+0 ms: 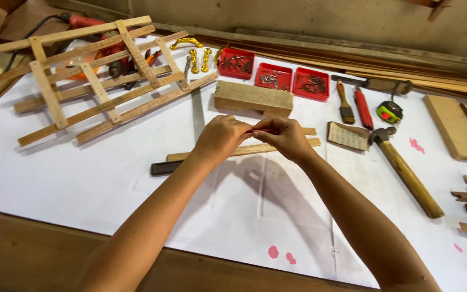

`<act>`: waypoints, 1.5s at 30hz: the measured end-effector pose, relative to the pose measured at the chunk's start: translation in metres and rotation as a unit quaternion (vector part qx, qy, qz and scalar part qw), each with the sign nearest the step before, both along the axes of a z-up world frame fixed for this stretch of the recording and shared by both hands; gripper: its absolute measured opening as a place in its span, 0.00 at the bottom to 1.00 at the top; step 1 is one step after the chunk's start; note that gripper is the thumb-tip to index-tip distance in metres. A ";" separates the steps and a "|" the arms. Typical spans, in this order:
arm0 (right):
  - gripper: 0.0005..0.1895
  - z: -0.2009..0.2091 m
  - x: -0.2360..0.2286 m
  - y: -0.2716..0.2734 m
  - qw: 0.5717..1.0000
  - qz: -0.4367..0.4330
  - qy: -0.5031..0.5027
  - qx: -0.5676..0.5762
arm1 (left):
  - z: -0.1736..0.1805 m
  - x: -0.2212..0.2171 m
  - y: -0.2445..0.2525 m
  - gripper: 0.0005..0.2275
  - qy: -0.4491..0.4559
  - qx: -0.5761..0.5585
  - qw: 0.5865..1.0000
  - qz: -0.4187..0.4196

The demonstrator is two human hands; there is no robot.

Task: Measure and assemble wooden pieces for a frame using a square, pencil, hammer, and nails.

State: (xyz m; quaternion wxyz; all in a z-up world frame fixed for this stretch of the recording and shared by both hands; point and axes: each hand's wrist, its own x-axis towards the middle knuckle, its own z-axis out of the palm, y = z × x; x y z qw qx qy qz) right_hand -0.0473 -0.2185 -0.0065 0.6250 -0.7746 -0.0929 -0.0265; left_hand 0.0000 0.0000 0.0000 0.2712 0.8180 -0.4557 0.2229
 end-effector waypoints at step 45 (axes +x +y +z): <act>0.12 -0.001 0.033 -0.206 0.849 -0.170 -0.141 -0.480 | -0.018 0.084 -0.226 0.05 -0.003 0.141 0.989 -0.051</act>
